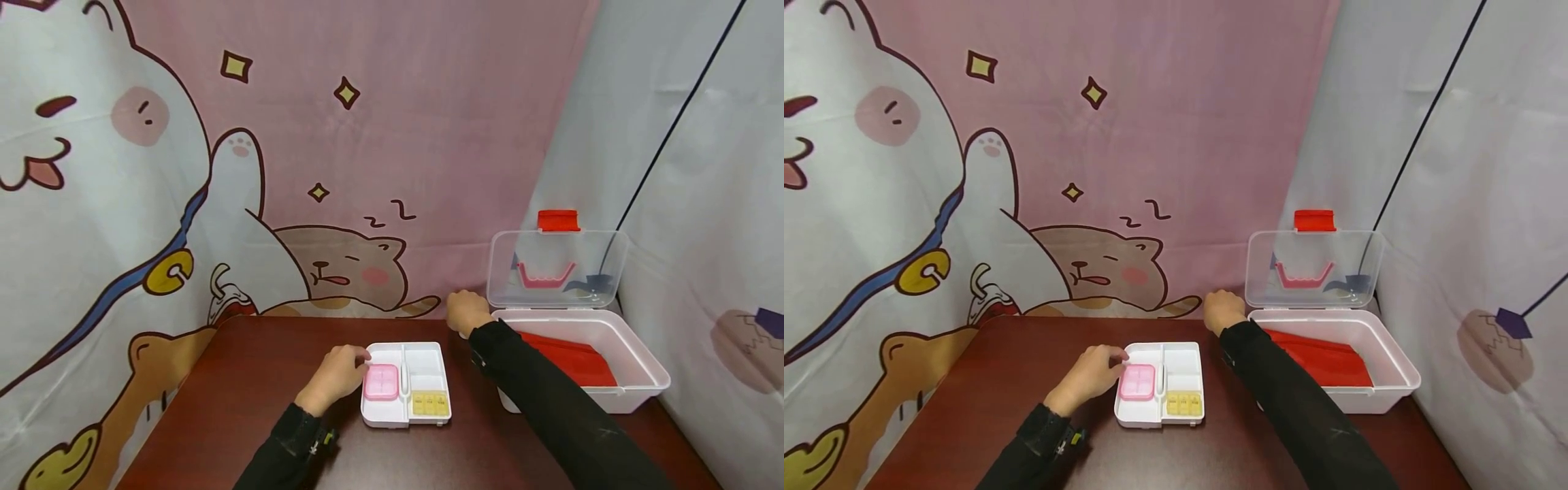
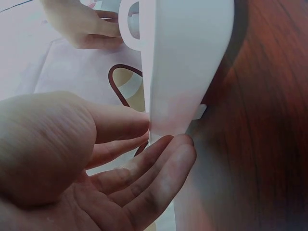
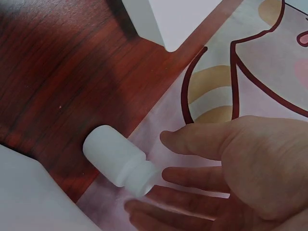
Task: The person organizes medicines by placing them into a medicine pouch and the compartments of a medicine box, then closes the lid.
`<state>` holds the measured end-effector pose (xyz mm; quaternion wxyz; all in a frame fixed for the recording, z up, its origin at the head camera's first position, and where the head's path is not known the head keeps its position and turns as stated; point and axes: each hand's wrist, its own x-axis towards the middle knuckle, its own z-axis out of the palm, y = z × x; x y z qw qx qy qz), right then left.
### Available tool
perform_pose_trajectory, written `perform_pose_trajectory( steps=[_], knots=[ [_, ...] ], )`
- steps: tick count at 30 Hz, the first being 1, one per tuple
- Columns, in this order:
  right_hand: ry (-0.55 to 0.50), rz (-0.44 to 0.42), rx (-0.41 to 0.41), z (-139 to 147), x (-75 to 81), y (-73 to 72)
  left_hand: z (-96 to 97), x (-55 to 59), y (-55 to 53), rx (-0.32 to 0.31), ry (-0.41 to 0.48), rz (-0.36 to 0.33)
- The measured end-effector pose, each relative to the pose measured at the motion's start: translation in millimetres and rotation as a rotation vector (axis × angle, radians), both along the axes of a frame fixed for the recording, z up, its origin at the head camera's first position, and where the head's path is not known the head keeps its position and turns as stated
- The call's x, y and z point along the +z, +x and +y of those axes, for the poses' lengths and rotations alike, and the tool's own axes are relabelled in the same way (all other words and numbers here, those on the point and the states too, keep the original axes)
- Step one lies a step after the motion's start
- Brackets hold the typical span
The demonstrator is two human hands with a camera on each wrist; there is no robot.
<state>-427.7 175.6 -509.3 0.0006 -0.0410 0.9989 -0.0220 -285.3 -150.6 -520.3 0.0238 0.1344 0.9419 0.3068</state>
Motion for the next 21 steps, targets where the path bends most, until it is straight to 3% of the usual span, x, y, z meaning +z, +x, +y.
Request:
perform_pose_trajectory(
  steps=[13,17,21],
  knots=[
    [-0.03,0.062,0.092,12.0,-18.9,2.2,0.7,-3.3,-3.2,-0.014,-0.008,0.023],
    [-0.045,0.018,0.103,13.0,-20.2,2.3,0.6,-3.9,-1.9,-0.013,-0.017,0.023],
    [-0.091,-0.045,0.054,7.8,-11.1,1.7,0.1,-3.4,-1.6,-0.011,-0.019,0.035]
  ],
)
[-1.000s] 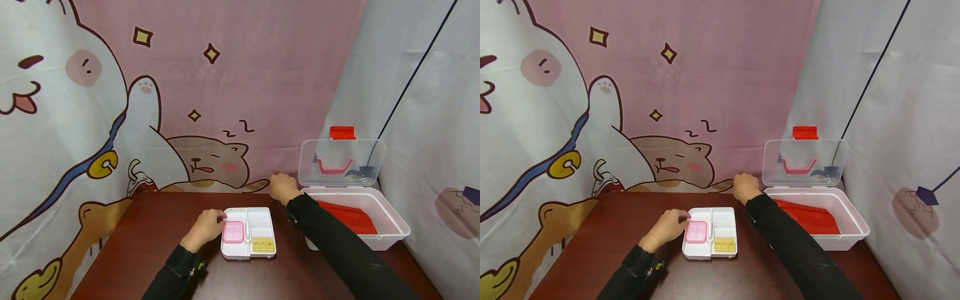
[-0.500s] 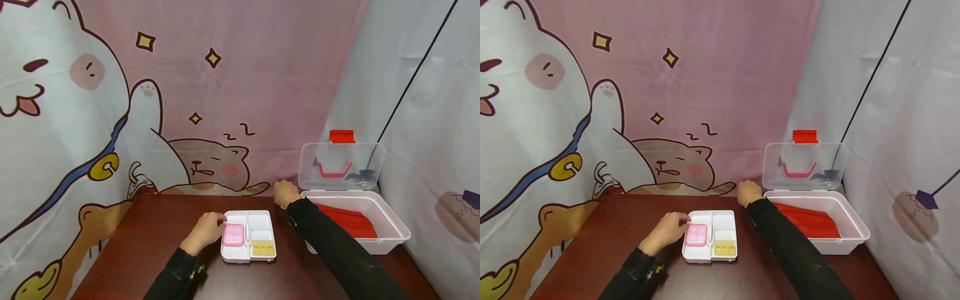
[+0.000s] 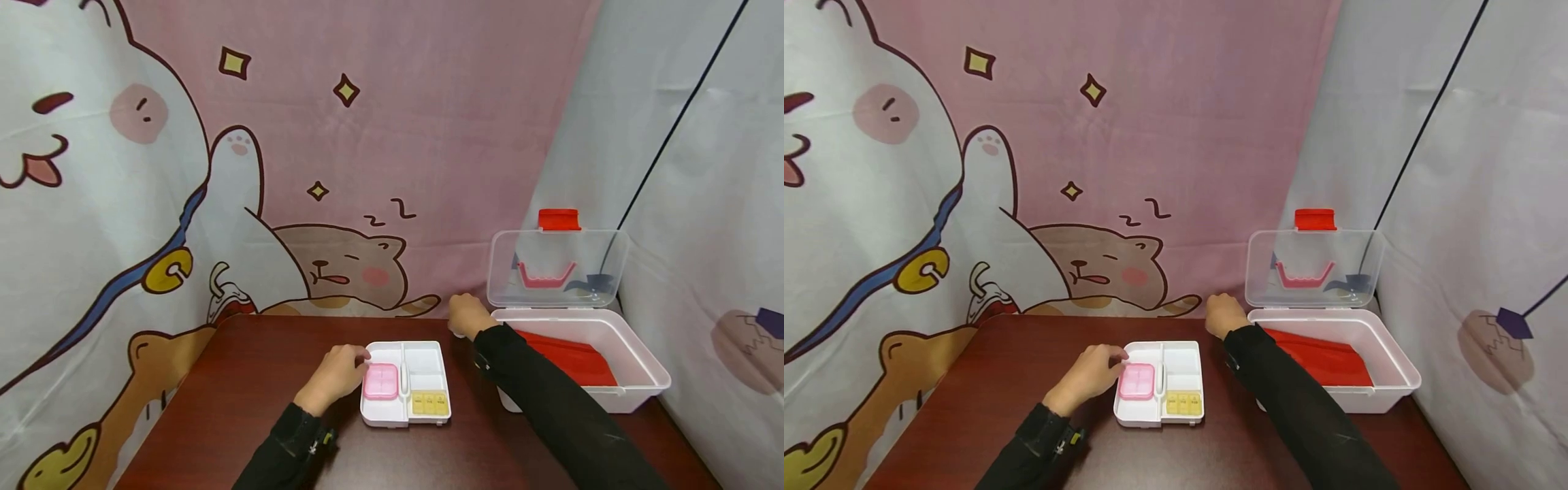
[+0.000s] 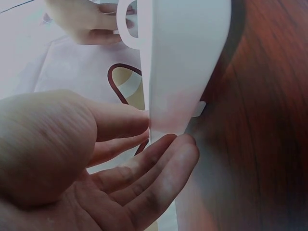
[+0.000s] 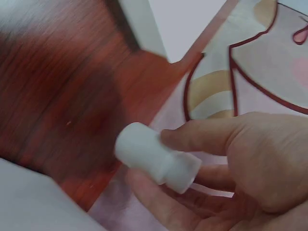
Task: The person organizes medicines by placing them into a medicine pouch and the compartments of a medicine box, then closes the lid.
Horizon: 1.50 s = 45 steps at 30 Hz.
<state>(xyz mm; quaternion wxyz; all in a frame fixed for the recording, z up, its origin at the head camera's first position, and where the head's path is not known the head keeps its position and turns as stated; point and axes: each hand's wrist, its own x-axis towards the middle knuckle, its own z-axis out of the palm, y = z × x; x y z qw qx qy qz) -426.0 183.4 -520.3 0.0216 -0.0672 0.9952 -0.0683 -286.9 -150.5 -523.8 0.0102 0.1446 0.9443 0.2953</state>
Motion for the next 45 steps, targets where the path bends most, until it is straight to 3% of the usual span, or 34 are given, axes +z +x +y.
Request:
perform_pose_trajectory(
  steps=[5,8,12,15,19,26,36,45],
  knots=[
    [-0.078,0.012,-0.024,-6.1,5.4,-9.0,-2.2,1.2,-1.1,0.003,-0.005,0.006],
    [-0.109,0.073,0.018,-15.9,17.0,1.4,-3.7,1.7,-1.7,0.006,-0.009,0.002],
    [-0.155,0.046,0.083,-43.7,61.7,47.8,-4.8,2.3,-2.7,0.004,-0.011,0.009],
    [-0.187,-0.02,0.117,-59.8,81.2,74.5,-4.4,2.0,-2.5,0.002,-0.011,0.014],
    [-0.19,-0.058,0.173,-67.0,80.1,88.0,-2.1,1.6,-0.8,-0.011,-0.008,0.003],
    [-0.182,-0.121,0.289,-72.0,67.9,89.2,0.2,4.6,1.9,-0.007,-0.004,0.001],
    [-0.04,-0.182,0.359,-76.9,52.3,94.2,-0.6,2.4,1.8,-0.008,-0.005,-0.006],
    [0.07,-0.131,0.349,-83.8,45.4,102.1,-0.2,1.7,1.1,-0.011,0.001,-0.012]
  ],
)
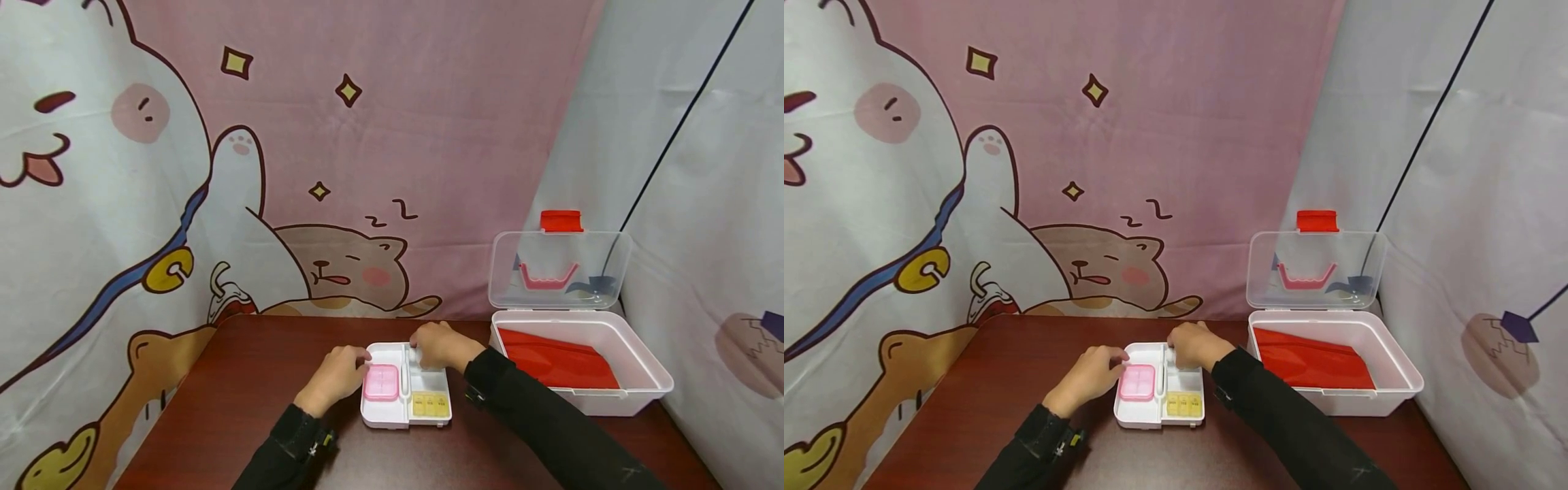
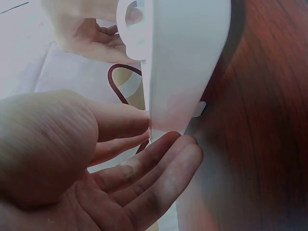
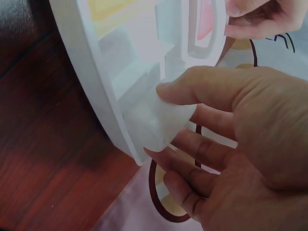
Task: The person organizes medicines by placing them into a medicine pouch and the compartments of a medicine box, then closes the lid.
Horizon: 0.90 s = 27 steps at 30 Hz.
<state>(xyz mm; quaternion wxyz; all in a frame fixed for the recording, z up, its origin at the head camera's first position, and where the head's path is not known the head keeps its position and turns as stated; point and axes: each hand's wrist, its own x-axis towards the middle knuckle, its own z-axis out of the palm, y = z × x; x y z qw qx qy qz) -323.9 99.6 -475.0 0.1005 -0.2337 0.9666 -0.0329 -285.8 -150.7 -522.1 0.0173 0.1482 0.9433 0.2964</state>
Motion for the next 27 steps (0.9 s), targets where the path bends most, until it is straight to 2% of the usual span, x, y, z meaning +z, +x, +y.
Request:
perform_pose_trajectory(
  steps=[7,17,22,27],
  knots=[
    [0.009,-0.005,-0.003,-0.9,-5.6,3.2,0.3,1.9,0.8,0.0,0.005,-0.018],
    [0.016,0.005,-0.036,-2.0,1.1,6.9,-1.1,0.7,0.9,0.008,-0.003,-0.011],
    [-0.051,0.024,-0.051,0.1,14.1,9.3,-1.8,0.6,0.1,0.013,-0.004,-0.004],
    [-0.168,0.098,-0.078,9.6,28.4,12.6,-2.6,5.7,0.5,0.016,0.003,-0.005]
  ],
)
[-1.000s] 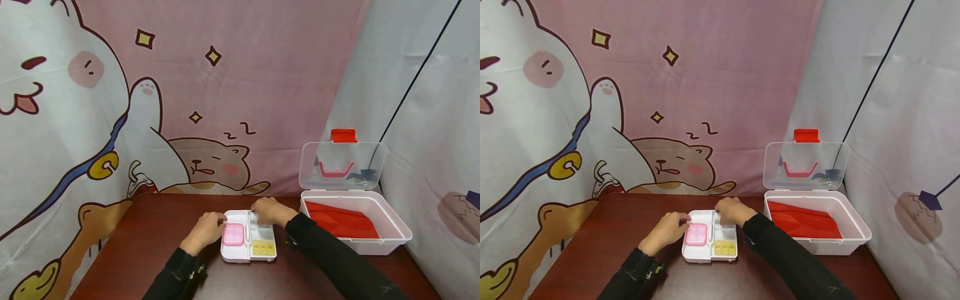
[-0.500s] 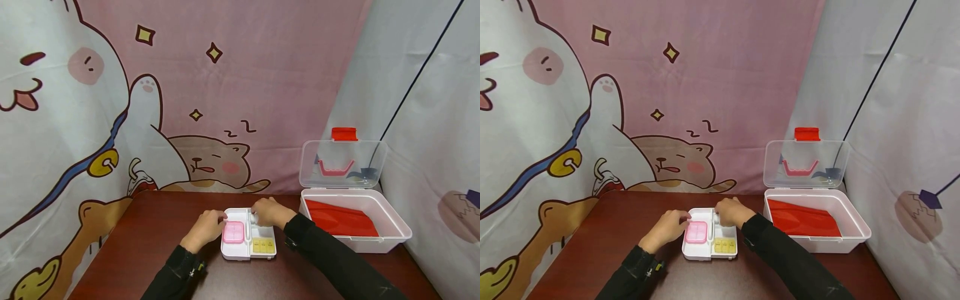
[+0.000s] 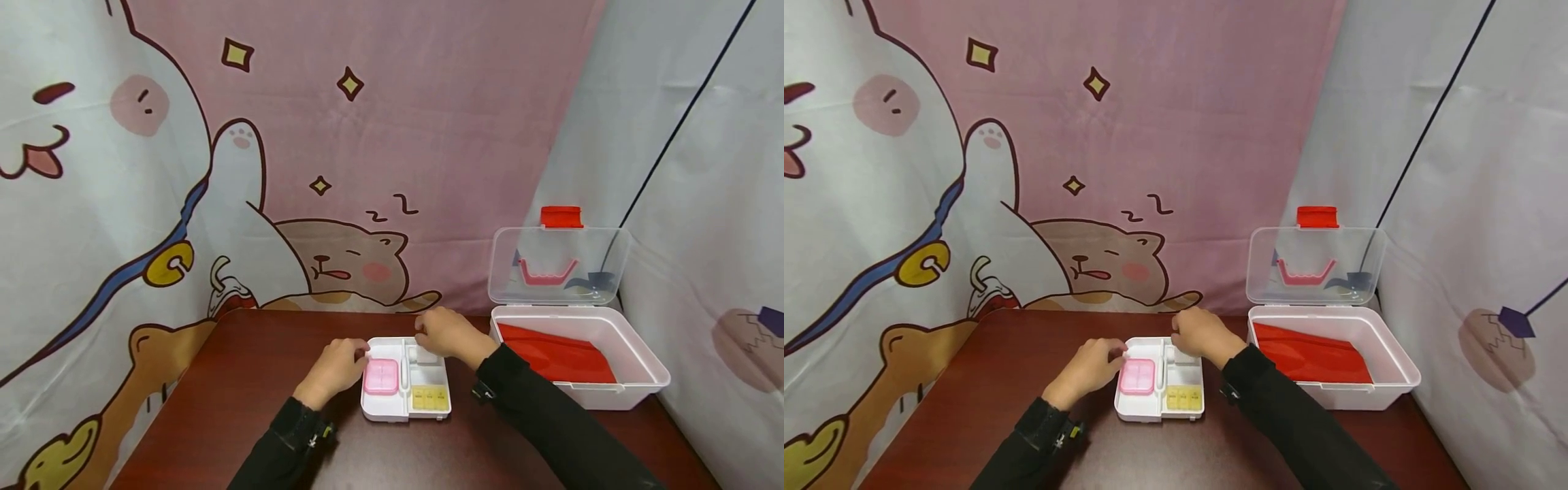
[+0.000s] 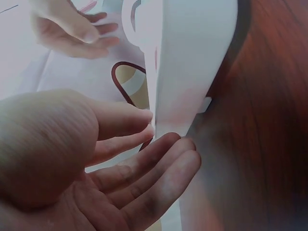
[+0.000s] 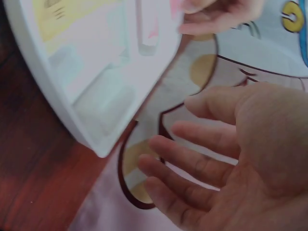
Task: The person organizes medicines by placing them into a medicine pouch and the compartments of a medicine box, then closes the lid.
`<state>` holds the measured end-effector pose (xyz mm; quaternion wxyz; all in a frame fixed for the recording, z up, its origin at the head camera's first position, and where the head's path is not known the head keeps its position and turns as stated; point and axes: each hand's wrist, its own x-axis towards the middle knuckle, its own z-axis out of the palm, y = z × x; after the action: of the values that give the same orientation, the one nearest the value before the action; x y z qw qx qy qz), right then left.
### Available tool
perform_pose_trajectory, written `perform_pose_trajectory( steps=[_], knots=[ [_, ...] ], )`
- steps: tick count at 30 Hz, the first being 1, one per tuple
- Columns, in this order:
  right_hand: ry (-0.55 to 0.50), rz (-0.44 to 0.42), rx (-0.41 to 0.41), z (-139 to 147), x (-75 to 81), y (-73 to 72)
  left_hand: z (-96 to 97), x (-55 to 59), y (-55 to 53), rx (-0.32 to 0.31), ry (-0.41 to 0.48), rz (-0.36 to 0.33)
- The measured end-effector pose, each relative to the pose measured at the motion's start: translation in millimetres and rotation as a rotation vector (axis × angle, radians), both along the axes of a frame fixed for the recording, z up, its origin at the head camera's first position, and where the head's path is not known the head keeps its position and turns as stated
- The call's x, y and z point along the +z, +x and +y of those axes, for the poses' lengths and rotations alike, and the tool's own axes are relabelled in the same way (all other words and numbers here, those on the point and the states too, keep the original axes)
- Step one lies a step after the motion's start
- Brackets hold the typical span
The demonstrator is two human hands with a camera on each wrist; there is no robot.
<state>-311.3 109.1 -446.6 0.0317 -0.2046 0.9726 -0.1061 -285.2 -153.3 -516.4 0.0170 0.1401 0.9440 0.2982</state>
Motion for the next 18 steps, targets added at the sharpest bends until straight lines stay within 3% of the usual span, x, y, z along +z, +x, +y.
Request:
perform_pose_trajectory(
  steps=[8,18],
  knots=[
    [-0.101,0.027,-0.124,16.8,8.2,18.2,-5.0,7.7,0.1,0.025,0.003,-0.016],
    [-0.123,-0.058,-0.247,32.7,-23.4,41.4,-6.0,16.2,10.4,-0.091,0.014,-0.174]
  ],
)
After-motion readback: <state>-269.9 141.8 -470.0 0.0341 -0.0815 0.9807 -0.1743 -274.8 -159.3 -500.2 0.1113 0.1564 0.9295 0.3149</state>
